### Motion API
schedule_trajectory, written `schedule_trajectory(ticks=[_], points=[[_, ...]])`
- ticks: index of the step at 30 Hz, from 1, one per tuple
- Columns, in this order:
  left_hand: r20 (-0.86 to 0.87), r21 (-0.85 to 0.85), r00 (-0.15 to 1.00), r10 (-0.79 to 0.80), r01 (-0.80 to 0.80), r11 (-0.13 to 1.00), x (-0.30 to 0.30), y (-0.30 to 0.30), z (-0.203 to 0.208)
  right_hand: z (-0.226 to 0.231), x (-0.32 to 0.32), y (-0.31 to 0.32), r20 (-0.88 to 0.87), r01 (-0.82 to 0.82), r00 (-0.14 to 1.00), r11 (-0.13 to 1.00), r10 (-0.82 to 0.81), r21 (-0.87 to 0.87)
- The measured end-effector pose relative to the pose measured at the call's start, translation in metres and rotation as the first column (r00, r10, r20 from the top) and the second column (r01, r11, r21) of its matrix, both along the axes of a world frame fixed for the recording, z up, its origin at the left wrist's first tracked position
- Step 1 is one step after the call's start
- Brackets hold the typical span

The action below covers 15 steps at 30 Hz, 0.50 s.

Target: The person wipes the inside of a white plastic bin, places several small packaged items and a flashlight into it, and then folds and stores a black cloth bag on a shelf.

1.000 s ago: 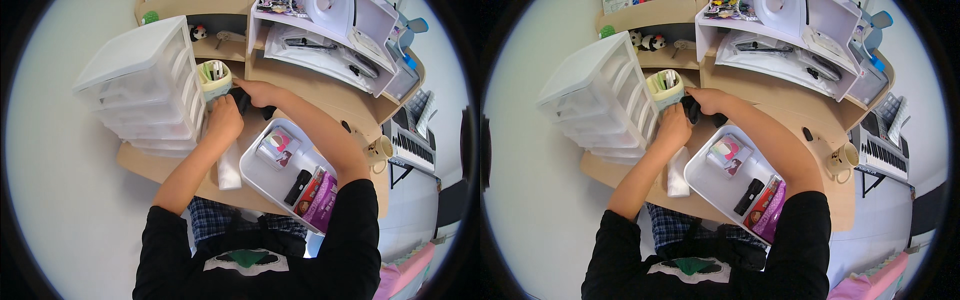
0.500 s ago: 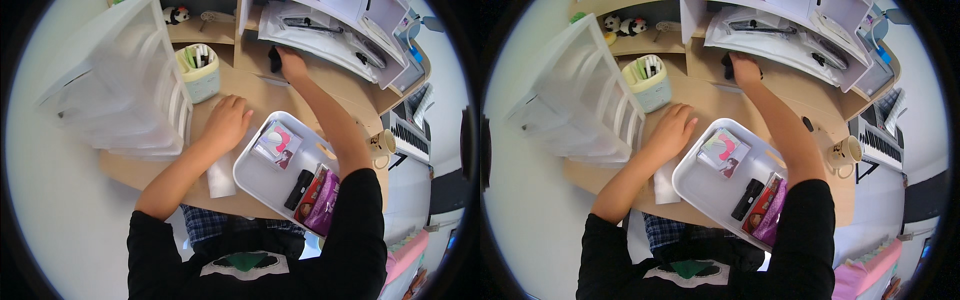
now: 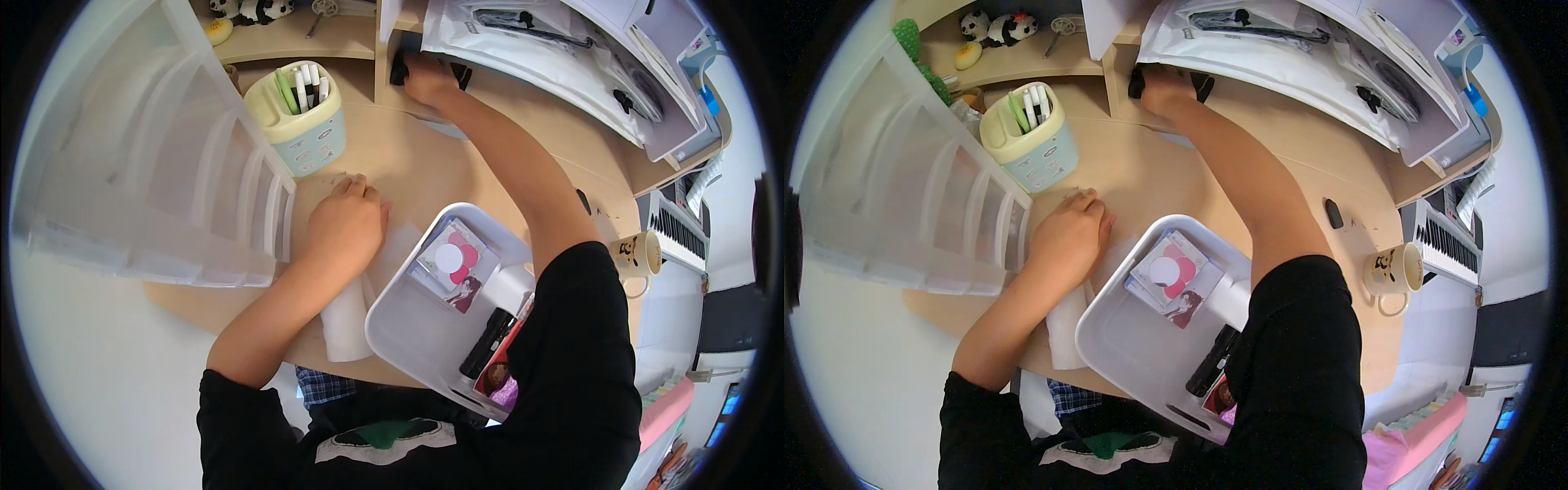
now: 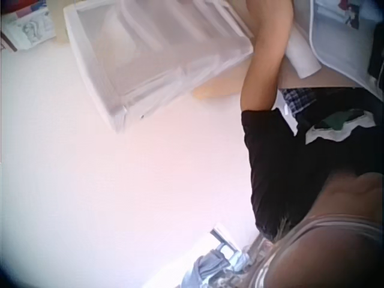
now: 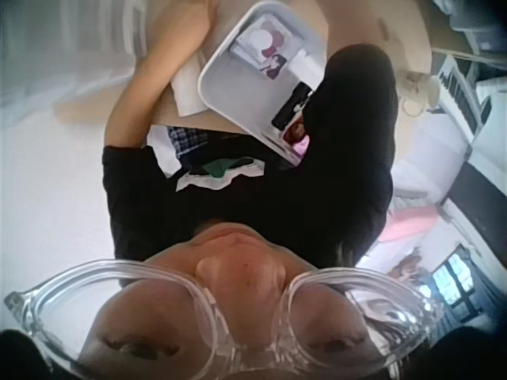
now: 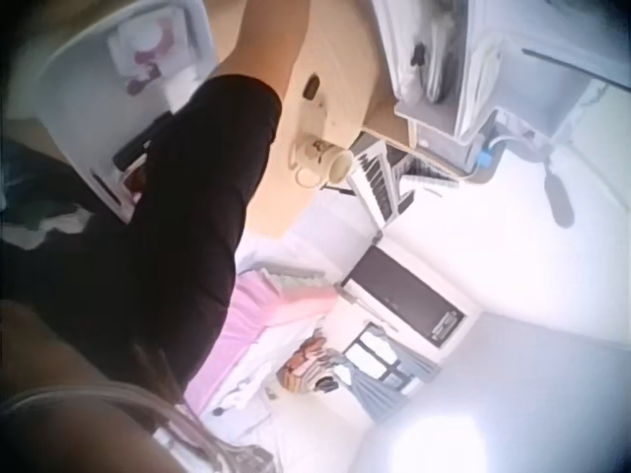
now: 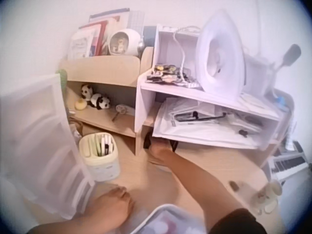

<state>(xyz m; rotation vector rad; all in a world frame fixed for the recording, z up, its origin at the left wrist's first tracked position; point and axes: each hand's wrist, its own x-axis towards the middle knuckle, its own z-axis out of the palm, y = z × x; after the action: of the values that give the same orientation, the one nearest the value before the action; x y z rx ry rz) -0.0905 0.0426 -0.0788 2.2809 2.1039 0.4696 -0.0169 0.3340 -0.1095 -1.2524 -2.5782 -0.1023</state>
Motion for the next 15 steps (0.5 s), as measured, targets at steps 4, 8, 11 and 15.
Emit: schedule_trajectory(ticks=[4,8,11,15], points=[[-0.055,-0.010,0.998,0.000,0.000,1.000,-0.003,0.000,-0.006,0.008,-0.016,0.003,0.032,0.045,0.998,0.998,-0.047,0.046],[0.030,0.025,0.999,0.029,-0.030,0.999,-0.007,-0.001,-0.010,-0.005,-0.002,0.025,-0.035,-0.038,0.999,0.998,0.040,0.052],[0.086,0.013,0.996,0.038,-0.039,0.999,-0.009,-0.002,-0.009,-0.015,0.032,0.039,-0.082,-0.061,0.994,0.986,0.075,0.158],[0.056,0.023,0.998,-0.027,0.026,0.999,-0.012,-0.004,-0.006,-0.011,0.113,0.051,-0.055,0.019,0.998,1.000,-0.021,-0.022]])
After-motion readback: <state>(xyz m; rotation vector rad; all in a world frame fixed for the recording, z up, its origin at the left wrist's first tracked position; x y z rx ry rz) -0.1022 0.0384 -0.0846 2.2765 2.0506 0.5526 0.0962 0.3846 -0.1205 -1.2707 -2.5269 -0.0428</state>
